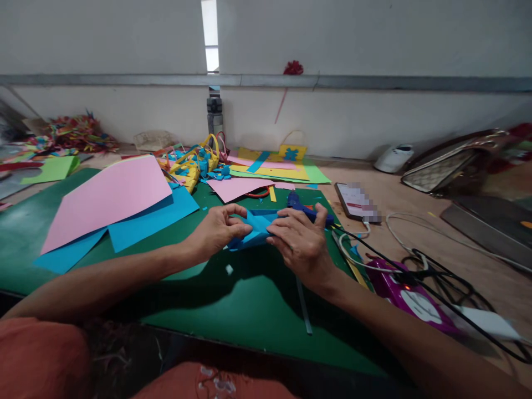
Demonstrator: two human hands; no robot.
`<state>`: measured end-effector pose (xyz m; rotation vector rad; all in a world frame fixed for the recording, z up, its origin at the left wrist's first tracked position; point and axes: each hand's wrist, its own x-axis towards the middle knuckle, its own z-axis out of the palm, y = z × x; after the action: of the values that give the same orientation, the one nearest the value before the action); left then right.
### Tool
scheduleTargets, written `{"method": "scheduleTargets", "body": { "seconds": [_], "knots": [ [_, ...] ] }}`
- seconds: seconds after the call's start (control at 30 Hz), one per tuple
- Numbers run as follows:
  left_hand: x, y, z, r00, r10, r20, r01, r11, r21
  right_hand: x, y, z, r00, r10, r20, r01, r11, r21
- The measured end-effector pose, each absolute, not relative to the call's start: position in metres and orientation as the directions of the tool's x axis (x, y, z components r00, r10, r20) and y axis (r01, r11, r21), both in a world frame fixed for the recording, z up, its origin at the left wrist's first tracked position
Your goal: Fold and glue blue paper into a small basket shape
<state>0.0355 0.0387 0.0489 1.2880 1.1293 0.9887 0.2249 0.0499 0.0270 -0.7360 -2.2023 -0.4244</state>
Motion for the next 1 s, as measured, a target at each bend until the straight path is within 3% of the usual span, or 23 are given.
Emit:
{"method": "scheduleTargets", "body": {
  "seconds": [0.23, 0.4, 0.5, 0.63, 0.73, 1.0],
  "knots": [
    [0.038, 0.034, 0.046, 0.180, 0.983, 0.034, 0.060, -0.045, 0.997, 0.224, 0.049, 0.026, -0.540, 0.348, 0.766, 0.620, 0.780, 0.084],
    [0.037, 0.031, 0.039, 0.181, 0.956, 0.231, 0.200, -0.265, 0.943, 0.223, 0.048, 0.026, -0.543, 0.358, 0.760, 0.620, 0.781, 0.074],
    [0.034, 0.032, 0.032, 0.184, 0.876, 0.446, 0.378, -0.482, 0.791, 0.223, 0.047, 0.027, -0.544, 0.364, 0.756, 0.613, 0.788, 0.061],
    [0.028, 0.039, 0.027, 0.277, 0.638, 0.719, 0.608, -0.695, 0.383, 0.224, 0.047, 0.027, -0.549, 0.374, 0.747, 0.603, 0.796, 0.044],
    [0.023, 0.044, 0.030, 0.374, 0.577, 0.726, 0.610, -0.743, 0.276, 0.224, 0.047, 0.027, -0.552, 0.373, 0.746, 0.603, 0.796, 0.048],
    [0.019, 0.055, 0.038, 0.517, 0.521, 0.679, 0.403, -0.848, 0.344, 0.226, 0.049, 0.031, -0.563, 0.371, 0.739, 0.561, 0.828, 0.012]
  ]
}}
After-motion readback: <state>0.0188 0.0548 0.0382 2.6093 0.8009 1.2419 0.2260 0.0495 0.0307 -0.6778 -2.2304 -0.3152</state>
